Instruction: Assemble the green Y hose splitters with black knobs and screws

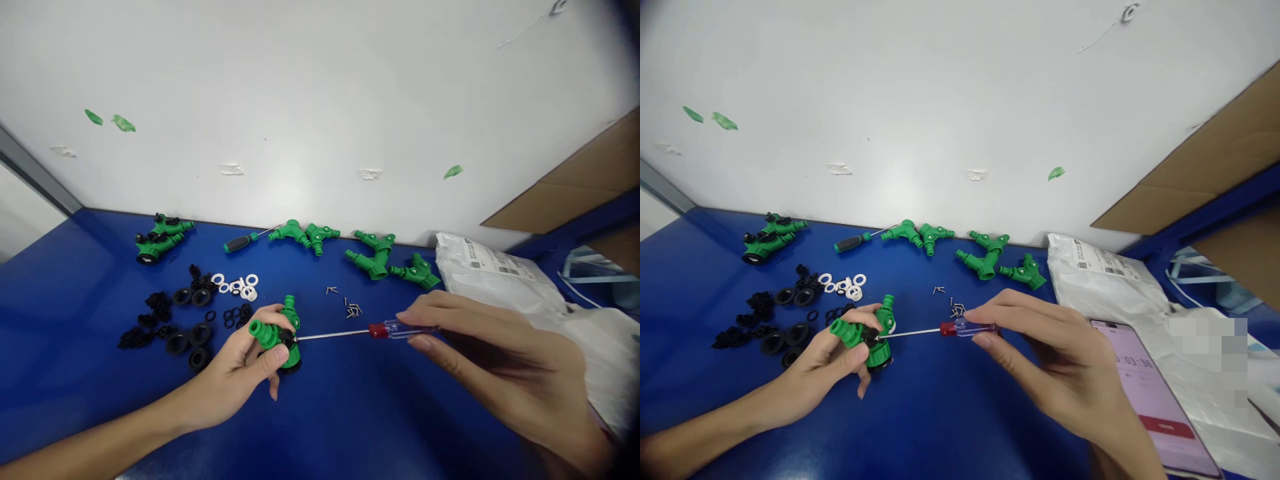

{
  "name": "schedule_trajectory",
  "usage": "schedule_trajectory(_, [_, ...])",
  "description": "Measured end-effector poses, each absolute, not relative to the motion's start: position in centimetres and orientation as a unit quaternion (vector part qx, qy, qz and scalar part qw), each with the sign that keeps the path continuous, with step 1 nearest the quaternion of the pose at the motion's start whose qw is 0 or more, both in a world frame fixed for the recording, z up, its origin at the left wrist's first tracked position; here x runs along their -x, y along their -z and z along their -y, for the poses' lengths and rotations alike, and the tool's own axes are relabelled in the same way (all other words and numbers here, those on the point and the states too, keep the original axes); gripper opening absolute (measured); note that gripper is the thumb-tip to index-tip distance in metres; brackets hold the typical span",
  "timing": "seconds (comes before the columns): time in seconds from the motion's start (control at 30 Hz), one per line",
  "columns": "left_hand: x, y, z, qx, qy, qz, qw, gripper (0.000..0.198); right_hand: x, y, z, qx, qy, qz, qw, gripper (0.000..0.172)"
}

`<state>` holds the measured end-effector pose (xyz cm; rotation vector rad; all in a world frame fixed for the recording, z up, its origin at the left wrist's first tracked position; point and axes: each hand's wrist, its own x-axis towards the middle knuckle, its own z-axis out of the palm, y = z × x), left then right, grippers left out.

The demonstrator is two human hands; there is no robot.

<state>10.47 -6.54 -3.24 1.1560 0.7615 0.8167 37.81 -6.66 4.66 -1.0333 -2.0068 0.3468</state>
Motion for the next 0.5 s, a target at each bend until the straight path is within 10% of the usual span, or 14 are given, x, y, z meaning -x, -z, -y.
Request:
schedule_trajectory(0.2, [-10.7,3.6,6.8,-0.522,-0.352,-0.346,0.695,0.022,-37.2,-3.5,6.9,0.452,-0.059,0.78,0.428,0.01])
schedule_trajectory(0.5, [-11.2,2.9,6.7,-0.504,-0.36,-0.357,0.699,0.031,-37.6,-3.4,7.4,0.432,-0.109,0.77,0.456,0.028])
